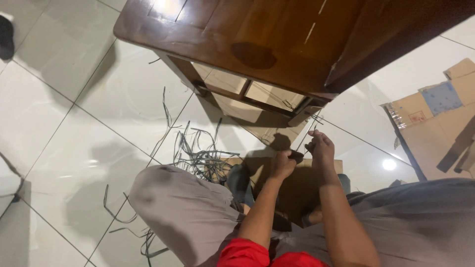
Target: Wipe a wooden chair and wrap its legs with cardboard and plastic ties
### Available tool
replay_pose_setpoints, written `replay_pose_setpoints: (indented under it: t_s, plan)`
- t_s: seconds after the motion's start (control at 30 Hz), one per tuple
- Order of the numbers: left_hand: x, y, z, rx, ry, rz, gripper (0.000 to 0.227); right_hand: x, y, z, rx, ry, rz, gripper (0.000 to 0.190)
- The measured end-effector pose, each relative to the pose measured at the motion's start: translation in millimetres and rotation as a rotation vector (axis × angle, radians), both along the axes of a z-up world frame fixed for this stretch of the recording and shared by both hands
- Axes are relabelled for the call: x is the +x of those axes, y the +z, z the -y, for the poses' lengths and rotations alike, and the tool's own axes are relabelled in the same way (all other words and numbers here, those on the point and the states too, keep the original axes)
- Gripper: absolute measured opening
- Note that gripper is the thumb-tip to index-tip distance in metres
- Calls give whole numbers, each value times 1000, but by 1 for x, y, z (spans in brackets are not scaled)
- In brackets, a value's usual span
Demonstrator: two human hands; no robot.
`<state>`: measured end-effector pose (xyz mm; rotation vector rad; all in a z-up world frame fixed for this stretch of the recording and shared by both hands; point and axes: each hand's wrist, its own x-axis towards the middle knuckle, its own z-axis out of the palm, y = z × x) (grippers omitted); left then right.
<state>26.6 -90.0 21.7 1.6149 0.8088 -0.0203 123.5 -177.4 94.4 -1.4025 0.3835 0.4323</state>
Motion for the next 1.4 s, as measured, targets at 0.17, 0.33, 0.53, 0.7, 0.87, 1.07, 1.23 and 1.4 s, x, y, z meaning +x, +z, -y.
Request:
replay_pose_setpoints:
  t_s: [0.17, 0.33, 0.53, 0.7, 0.87, 1.07, 1.23, 1.4]
  plan:
    - [4, 8, 11, 122, -92, -35, 19, 3, 21, 7, -49, -79, 26, 23]
    - [20, 50, -1, 76, 193, 286, 28, 30, 17, 10, -160, -131, 99, 21]
    - [64, 97, -48, 391, 321, 260, 21, 78, 26, -2, -313, -86, 238, 21]
    - [110, 123, -76, 474, 276, 563, 21, 114, 16, -9, -619, 217, 421, 15]
    - [142, 58, -110, -8, -146, 614, 27, 107, 40, -16, -614, 383, 446, 18]
    - [164, 14, -117, 434, -269, 151, 18, 105, 48, -15, -625, 444, 384, 21]
    - [128, 98, -104, 647, -400, 136, 12, 104, 38, -19, -606, 442, 365, 26]
    - [107, 65, -113, 1286, -257, 650, 9, 98, 34, -19, -547, 401, 344, 32]
